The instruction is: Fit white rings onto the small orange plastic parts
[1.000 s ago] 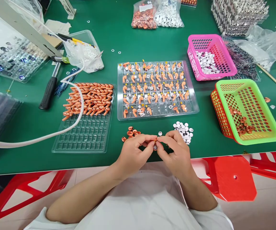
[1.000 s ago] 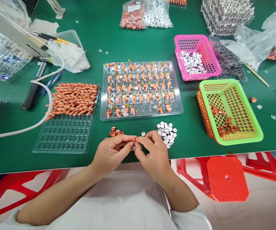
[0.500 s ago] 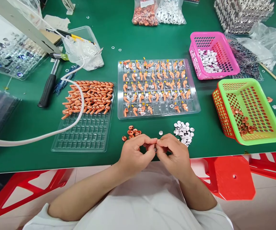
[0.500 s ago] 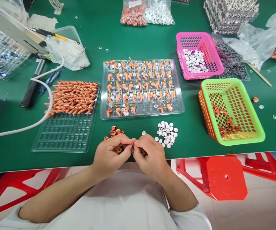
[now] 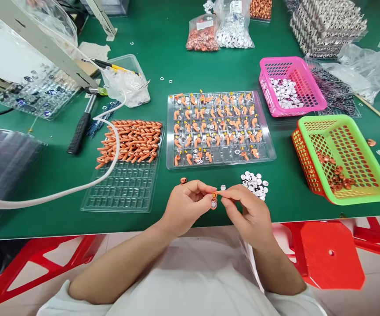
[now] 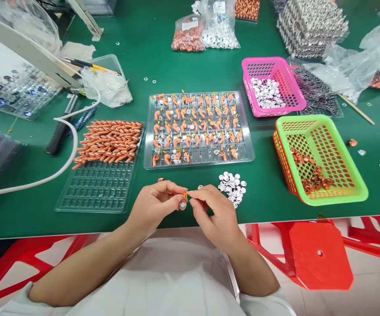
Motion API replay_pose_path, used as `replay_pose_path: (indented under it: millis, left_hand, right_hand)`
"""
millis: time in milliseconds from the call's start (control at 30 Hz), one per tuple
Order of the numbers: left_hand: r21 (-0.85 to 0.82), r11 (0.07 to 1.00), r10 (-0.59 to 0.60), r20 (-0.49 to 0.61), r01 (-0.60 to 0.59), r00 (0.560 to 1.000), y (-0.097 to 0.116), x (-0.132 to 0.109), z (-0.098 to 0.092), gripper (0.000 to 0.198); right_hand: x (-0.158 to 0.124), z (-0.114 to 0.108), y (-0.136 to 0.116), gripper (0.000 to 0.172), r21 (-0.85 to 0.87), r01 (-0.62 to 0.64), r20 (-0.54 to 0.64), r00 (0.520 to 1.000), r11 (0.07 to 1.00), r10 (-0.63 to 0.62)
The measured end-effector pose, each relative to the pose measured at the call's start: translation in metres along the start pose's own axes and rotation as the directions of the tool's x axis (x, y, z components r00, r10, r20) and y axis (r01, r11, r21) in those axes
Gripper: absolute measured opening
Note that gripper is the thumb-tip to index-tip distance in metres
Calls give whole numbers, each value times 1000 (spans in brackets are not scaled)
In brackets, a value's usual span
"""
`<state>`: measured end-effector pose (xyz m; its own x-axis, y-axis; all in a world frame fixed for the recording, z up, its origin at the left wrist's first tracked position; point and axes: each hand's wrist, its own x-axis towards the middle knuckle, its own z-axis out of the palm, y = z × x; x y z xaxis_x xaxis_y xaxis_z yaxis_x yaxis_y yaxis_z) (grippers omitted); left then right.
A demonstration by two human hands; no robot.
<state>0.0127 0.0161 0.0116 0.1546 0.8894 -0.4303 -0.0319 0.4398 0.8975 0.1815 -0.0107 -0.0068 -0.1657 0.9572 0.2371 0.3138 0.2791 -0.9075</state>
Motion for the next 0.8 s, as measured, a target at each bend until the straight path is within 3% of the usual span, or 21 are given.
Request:
replay_pose_path:
  millis: [100, 167, 333, 467, 667, 800]
  left_hand:
    - [-89, 994, -59, 10, 60, 998, 5, 3, -2, 8]
    - [-117, 990, -76, 4, 76, 997, 5, 4, -2, 7]
    - [-124, 988, -90, -6, 89, 996, -1, 5, 4, 7]
    - [-126, 989, -73, -15, 71, 997, -4, 4, 7, 7]
    - [-101, 994, -29, -7, 28, 1000, -2, 2, 7, 6]
    - [-84, 996, -20, -2, 20, 1000, -2, 1, 7, 6]
  right_hand:
    - [-7, -1, 3, 29, 27, -16, -29, 999, 1000, 17]
    - [-13, 4, 5, 31, 5, 43, -57, 997, 999, -43]
    - [-20, 16, 6, 39, -239, 249, -89, 957, 939, -277]
    - [-18, 17, 8, 38, -364, 281, -58, 945, 888, -323]
    - [-17, 16, 4, 31, -337, 220, -107, 957, 915, -270]
    - [-18, 15, 0, 21, -123, 61, -158, 984, 991, -80]
